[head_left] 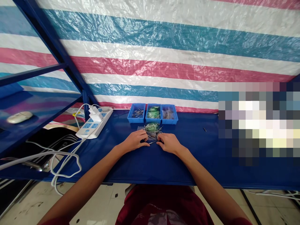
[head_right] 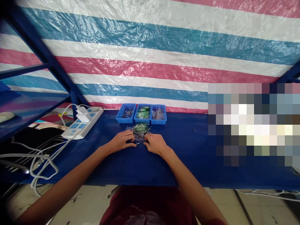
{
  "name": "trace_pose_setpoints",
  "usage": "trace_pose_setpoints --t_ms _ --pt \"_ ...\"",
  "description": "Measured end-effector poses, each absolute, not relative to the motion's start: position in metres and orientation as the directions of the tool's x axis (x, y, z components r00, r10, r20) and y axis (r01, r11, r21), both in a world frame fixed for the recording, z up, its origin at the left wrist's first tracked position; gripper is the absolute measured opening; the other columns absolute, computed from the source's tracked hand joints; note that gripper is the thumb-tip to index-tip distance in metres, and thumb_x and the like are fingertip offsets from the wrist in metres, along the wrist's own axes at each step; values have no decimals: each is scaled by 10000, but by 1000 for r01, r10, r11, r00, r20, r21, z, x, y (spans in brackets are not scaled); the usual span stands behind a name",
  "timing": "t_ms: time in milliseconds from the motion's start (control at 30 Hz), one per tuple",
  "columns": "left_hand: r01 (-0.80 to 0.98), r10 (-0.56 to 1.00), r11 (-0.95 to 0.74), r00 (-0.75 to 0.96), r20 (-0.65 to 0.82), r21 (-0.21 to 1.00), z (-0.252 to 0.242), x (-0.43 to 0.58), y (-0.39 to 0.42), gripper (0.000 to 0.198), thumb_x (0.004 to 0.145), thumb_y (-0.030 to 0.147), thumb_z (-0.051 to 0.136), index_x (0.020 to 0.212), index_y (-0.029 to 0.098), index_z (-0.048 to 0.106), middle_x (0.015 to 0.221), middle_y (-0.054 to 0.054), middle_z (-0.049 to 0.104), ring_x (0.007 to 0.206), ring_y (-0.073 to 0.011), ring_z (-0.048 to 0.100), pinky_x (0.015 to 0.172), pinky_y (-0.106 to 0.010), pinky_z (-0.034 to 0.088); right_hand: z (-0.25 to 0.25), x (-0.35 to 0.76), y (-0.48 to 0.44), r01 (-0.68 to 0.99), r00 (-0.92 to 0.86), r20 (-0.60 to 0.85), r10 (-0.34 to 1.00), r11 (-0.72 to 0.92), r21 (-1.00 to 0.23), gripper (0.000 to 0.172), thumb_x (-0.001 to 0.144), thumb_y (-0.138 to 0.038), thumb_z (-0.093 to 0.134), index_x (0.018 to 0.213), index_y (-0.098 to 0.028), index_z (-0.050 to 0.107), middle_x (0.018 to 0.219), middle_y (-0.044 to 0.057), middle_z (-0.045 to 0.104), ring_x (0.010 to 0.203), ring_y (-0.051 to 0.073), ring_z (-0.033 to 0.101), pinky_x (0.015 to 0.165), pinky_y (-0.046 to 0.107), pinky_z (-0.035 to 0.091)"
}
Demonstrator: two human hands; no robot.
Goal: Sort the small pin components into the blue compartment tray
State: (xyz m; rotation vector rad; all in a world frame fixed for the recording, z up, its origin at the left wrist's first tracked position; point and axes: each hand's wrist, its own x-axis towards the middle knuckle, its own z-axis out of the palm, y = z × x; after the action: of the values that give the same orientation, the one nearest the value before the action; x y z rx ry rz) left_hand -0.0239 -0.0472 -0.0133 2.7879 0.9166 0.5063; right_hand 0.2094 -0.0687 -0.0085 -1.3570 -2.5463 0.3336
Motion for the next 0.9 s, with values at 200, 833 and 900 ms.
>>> trace_pose_setpoints --t_ms 200,833,900 --pt "563 602 -798 745 288 214 -20 -24 -42 349 914 487 493 765 176 549 795 -28 581 756 -163 512 725 -268 390 -11 208 -66 794 -502 141 853 520 -317 67 875 -210 598 939 -195 589 810 12 633 744 148 592 619 251 339" --pt "665 705 -686 708 42 294 10 -47 -42 358 891 523 506 790 190 594 791 -1 603 694 -137 553 606 -227 341 -18 212 -62 861 -384 188 904 424 -281 84 911 -242 555 889 -201 624 929 34 618 788 154 609 617 261 398" --pt "667 711 -682 701 55 300 6 -46 -41 356 906 503 486 769 191 589 755 2 591 678 -136 550 589 -229 334 -19 212 -62 861 -387 193 902 428 -276 99 922 -242 537 892 -203 623 936 37 619 799 157 611 616 261 399"
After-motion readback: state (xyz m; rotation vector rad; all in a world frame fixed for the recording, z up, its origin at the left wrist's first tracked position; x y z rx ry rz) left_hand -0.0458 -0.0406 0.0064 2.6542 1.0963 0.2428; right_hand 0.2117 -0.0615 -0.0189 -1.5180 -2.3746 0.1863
